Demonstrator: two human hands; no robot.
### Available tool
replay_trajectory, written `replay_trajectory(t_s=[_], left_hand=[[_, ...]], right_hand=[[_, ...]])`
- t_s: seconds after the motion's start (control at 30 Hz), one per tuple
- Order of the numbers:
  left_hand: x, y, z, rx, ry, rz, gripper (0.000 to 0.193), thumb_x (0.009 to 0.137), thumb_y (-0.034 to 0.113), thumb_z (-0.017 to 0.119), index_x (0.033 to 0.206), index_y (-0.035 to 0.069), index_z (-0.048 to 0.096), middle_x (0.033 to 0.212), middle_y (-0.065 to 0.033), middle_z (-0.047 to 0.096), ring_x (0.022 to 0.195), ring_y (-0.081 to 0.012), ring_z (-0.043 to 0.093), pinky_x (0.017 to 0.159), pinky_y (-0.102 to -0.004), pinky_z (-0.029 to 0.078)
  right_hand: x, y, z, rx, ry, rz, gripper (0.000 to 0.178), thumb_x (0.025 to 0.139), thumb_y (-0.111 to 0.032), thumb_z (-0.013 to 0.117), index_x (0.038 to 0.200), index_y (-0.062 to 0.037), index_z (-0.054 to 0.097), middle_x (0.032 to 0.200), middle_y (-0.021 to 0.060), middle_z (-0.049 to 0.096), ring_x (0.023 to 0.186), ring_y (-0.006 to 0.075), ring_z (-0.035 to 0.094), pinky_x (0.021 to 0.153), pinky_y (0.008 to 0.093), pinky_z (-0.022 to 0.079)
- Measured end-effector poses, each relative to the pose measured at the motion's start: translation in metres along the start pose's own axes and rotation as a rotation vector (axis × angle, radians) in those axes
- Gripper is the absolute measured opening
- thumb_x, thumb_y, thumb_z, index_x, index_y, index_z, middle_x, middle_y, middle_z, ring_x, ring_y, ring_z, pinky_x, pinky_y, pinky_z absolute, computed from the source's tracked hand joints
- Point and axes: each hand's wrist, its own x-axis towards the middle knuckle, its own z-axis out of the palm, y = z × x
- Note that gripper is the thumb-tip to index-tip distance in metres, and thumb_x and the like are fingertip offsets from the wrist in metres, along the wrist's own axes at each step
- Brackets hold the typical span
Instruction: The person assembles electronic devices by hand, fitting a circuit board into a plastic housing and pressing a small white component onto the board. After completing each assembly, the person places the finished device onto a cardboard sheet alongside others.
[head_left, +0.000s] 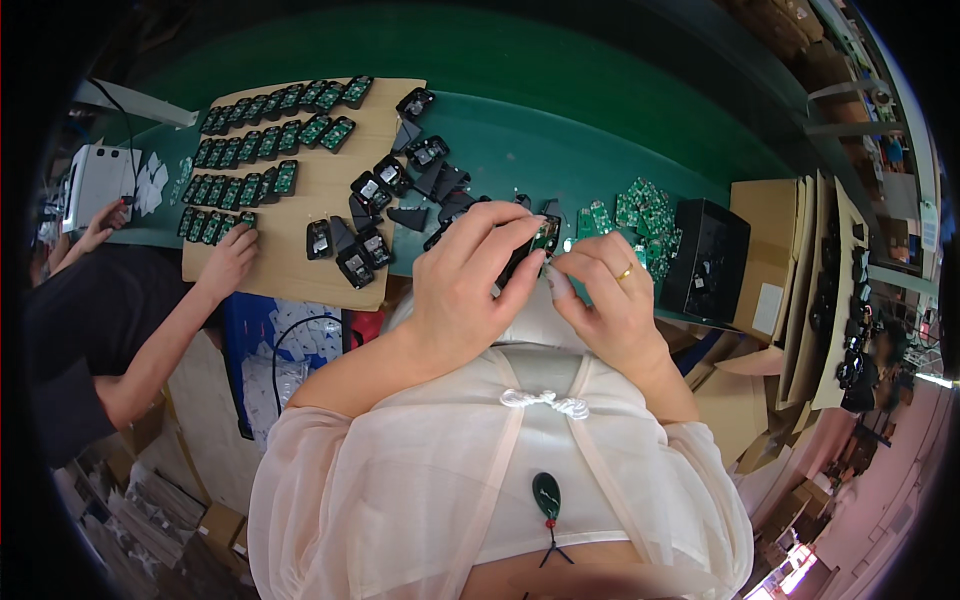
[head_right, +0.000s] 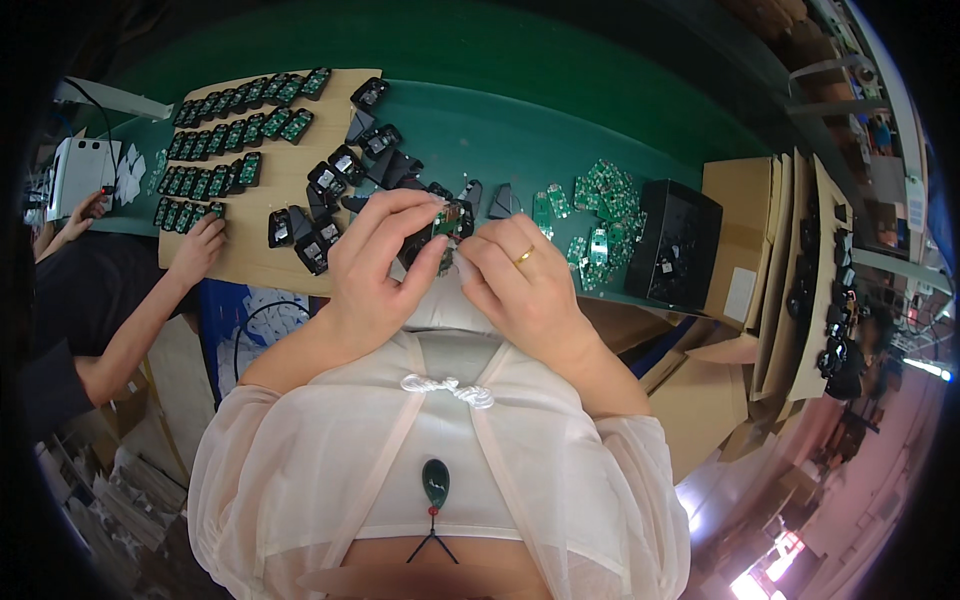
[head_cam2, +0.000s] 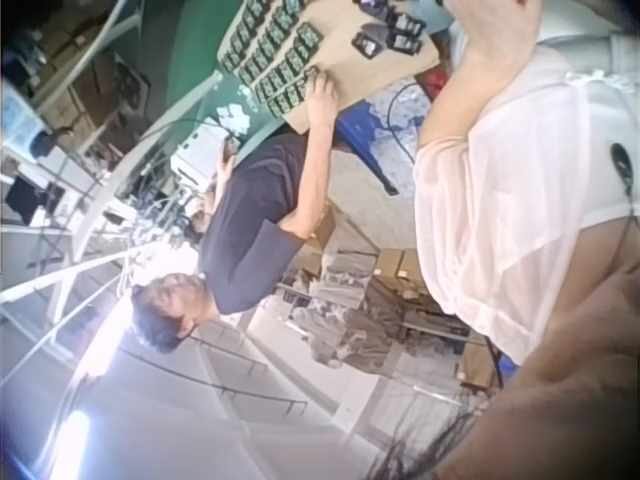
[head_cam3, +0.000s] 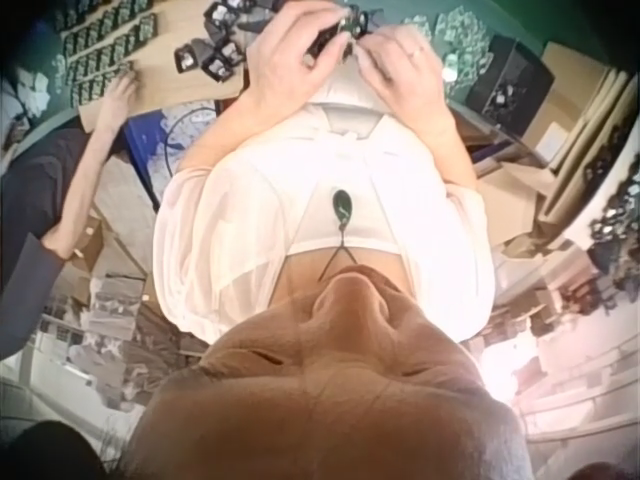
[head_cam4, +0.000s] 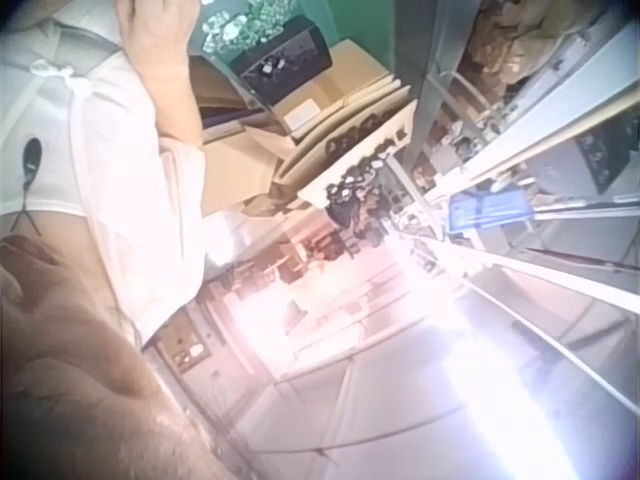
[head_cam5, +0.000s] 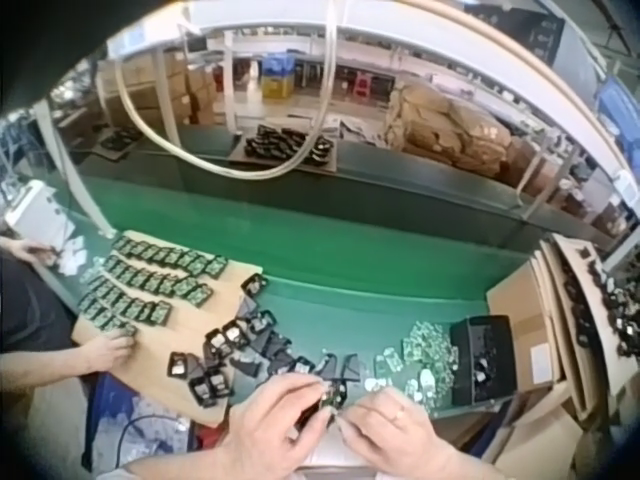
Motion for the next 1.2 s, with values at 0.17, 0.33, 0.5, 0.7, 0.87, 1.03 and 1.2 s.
replay_trajectory(t_s=[0.17, 0.33, 0.5, 0.7, 0.87, 1.03, 1.2], left_hand=[[0.0, -0.001, 0.0, -0.008, 0.007, -0.001, 0.025, 0.067, 0.002, 0.064, 0.091, 0.003, 0.057, 0.089, -0.007, 0.056, 0.07, -0.0221, 0.057, 0.055, -0.029, 0.047], [0.0, -0.001, 0.001, -0.023, 0.01, -0.004, 0.025, 0.067, 0.002, 0.064, 0.091, 0.004, 0.057, 0.089, -0.0068, 0.056, 0.069, -0.0216, 0.057, 0.054, -0.0287, 0.047], [0.001, -0.001, 0.001, -0.005, -0.007, -0.01, 0.025, 0.067, 0.002, 0.064, 0.091, 0.004, 0.057, 0.089, -0.0065, 0.056, 0.069, -0.0213, 0.057, 0.054, -0.0287, 0.047], [0.002, 0.001, 0.0, -0.009, -0.059, -0.022, 0.025, 0.07, -0.002, 0.063, 0.094, -0.001, 0.057, 0.094, -0.0122, 0.057, 0.079, -0.0221, 0.058, 0.067, -0.0269, 0.047], [0.0, -0.002, 0.001, -0.206, -0.008, -0.185, 0.021, 0.073, 0.002, 0.062, 0.094, 0.001, 0.056, 0.095, -0.0101, 0.055, 0.07, -0.0169, 0.057, 0.053, -0.0238, 0.044], [-0.005, -0.007, 0.01, -0.478, 0.0, -0.322, 0.018, 0.077, 0.004, 0.06, 0.094, 0.001, 0.055, 0.098, -0.0097, 0.055, 0.072, -0.0109, 0.054, 0.05, -0.0186, 0.041], [-0.006, -0.01, 0.012, -0.454, -0.032, -0.294, 0.018, 0.077, 0.003, 0.059, 0.095, 0.001, 0.054, 0.099, -0.0095, 0.054, 0.073, -0.0115, 0.054, 0.05, -0.0185, 0.041]], right_hand=[[0.001, -0.001, 0.0, 0.04, -0.019, 0.044, 0.024, 0.058, 0.006, 0.065, 0.078, 0.0001, 0.053, 0.075, 0.0102, 0.052, 0.064, 0.0253, 0.051, 0.052, 0.0319, 0.043], [0.0, -0.002, 0.0, 0.061, -0.007, 0.116, 0.023, 0.058, 0.006, 0.065, 0.076, -0.0007, 0.053, 0.074, 0.0097, 0.052, 0.065, 0.0254, 0.052, 0.053, 0.0323, 0.043], [0.0, -0.002, 0.001, 0.036, -0.008, 0.127, 0.023, 0.057, 0.006, 0.065, 0.076, -0.0012, 0.053, 0.074, 0.0092, 0.052, 0.065, 0.0252, 0.052, 0.053, 0.0324, 0.043], [0.001, -0.002, 0.005, -0.05, 0.017, 0.068, 0.023, 0.058, 0.005, 0.066, 0.077, -0.0011, 0.053, 0.074, 0.0093, 0.052, 0.064, 0.0261, 0.051, 0.054, 0.0328, 0.044], [-0.006, 0.002, 0.001, 0.12, 0.029, 0.26, 0.032, 0.066, -0.001, 0.066, 0.095, -0.0021, 0.052, 0.081, 0.0091, 0.053, 0.061, 0.0177, 0.052, 0.049, 0.0257, 0.042], [-0.012, -0.005, 0.007, 1.047, -0.042, 0.843, 0.052, 0.081, -0.014, 0.06, 0.123, -0.0045, 0.03, 0.095, 0.0101, 0.054, 0.056, 0.0068, 0.049, 0.043, 0.0198, 0.039], [-0.007, -0.004, 0.014, 1.078, 0.025, 0.94, 0.043, 0.084, -0.011, 0.056, 0.12, -0.0048, 0.034, 0.088, 0.0096, 0.056, 0.048, 0.0062, 0.045, 0.038, 0.0186, 0.034]])
